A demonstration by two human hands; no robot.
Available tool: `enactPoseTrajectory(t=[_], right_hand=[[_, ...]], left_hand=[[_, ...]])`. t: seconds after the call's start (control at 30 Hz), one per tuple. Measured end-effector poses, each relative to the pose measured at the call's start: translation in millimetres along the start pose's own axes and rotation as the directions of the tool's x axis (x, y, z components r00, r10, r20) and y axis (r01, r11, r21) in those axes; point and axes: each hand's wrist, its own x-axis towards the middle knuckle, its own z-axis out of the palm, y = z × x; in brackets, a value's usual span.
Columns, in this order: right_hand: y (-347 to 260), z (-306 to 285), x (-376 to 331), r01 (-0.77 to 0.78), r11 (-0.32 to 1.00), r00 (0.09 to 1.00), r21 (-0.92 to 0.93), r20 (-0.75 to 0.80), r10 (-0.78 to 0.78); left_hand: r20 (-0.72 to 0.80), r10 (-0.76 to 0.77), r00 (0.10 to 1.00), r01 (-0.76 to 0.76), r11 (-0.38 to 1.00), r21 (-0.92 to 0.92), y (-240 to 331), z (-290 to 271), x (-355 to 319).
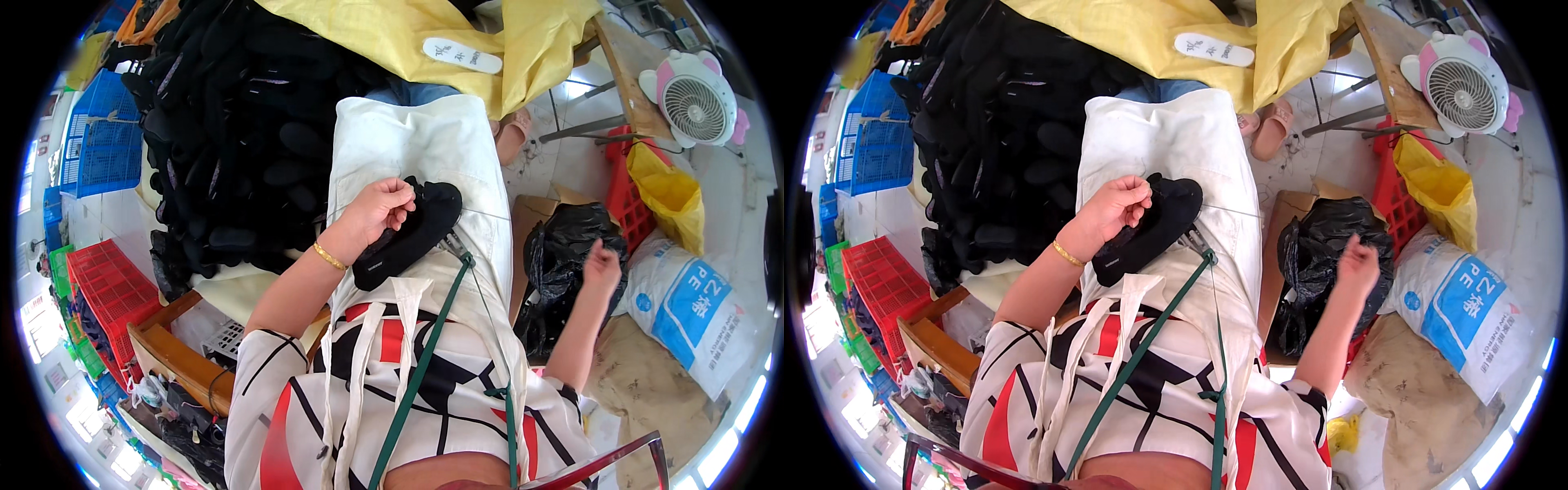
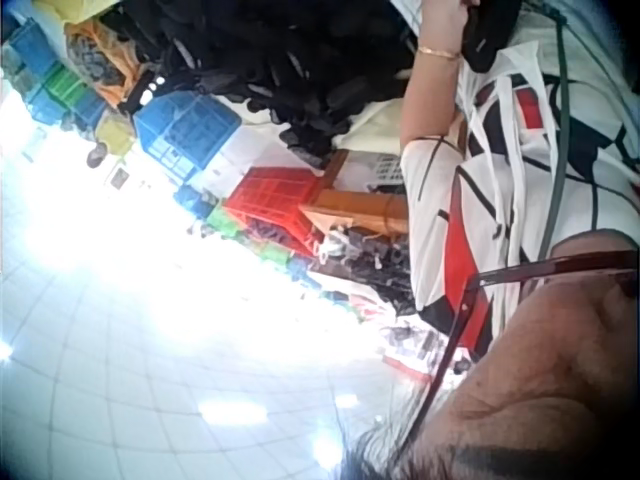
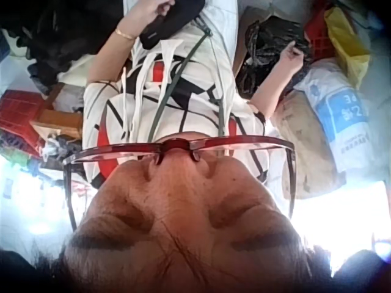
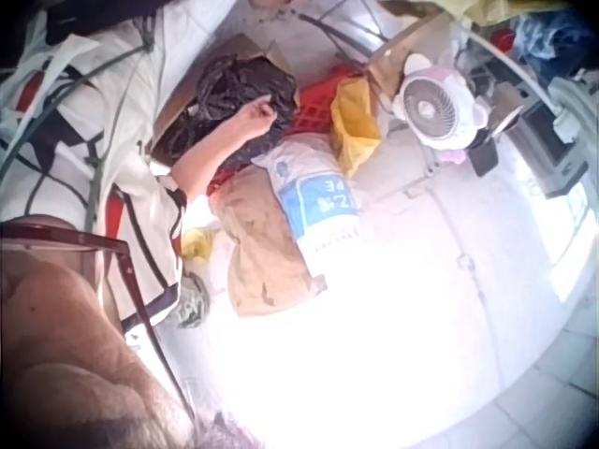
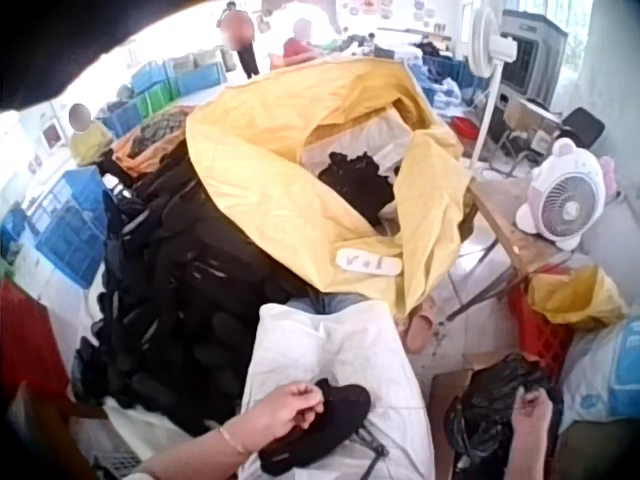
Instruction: The person sits on the floor in a workshop and hand-sews a black shoe using a needle and thread. They repeatedly insert the needle into the shoe's sole and pull the thread through to stitch the material, occasionally adjusting the shoe's position on their lap.
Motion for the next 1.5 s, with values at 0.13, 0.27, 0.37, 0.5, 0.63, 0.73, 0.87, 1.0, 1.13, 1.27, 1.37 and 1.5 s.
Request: enactPoseTrajectory(t=[0.13,0.27,0.37,0.5,0.63,0.73,0.87,1.0,1.13,1.27,1.37,1.5], right_hand=[[-92.6,-97.2,58.5,0.570,0.660,0.732,-0.490,-0.063,-0.679],[-74.4,-75.6,41.6,0.536,0.703,0.685,-0.468,-0.245,-0.686],[-64.0,-75.5,37.6,0.546,0.609,0.675,-0.575,-0.129,-0.726],[-55.8,-73.9,31.6,0.538,0.624,0.707,-0.567,-0.100,-0.700],[-58.3,-59.4,24.1,0.551,0.633,0.713,-0.544,-0.088,-0.696],[-81.3,-66.6,26.8,0.594,0.583,0.690,-0.554,-0.021,-0.723],[-142.4,-78.8,23.3,0.530,0.053,0.437,-0.846,0.218,-0.873],[-205.1,-89.1,10.1,0.276,-0.279,0.168,-0.920,0.332,-0.928],[-190.6,-90.0,35.7,0.669,0.149,0.455,-0.728,0.243,-0.857],[0.8,53.3,-75.5,0.740,0.004,0.656,-0.673,0.721,-0.223],[91.4,110.8,-159.5,0.876,0.002,0.477,-0.483,0.866,0.152],[153.7,125.0,-182.1,0.997,0.015,0.064,-0.073,0.944,0.324]], left_hand=[[0.078,0.002,0.997,-0.002,1.000,-0.001,0.4,-5.6,9.2],[0.046,0.104,0.993,-0.111,0.976,0.187,2.0,-9.9,7.8],[0.052,0.328,0.943,-0.294,0.754,0.588,8.5,2.9,8.0],[0.200,0.427,0.882,-0.342,0.285,0.896,25.6,18.9,-2.8],[0.148,0.366,0.919,-0.201,0.111,0.973,27.3,27.2,3.2],[0.207,0.415,0.886,-0.267,0.091,0.959,21.9,28.8,7.6],[0.340,0.599,0.725,-0.437,0.018,0.899,12.5,20.8,14.5],[0.328,0.631,0.703,-0.475,0.074,0.877,8.8,11.6,17.8],[0.299,0.518,0.801,-0.466,0.226,0.856,15.1,16.6,17.7],[0.159,0.582,0.798,-0.442,0.385,0.810,18.8,18.0,1.8],[0.077,0.608,0.790,-0.399,0.416,0.817,18.4,17.5,-7.7],[0.012,0.423,0.906,-0.296,0.613,0.732,13.1,28.5,-20.5]])
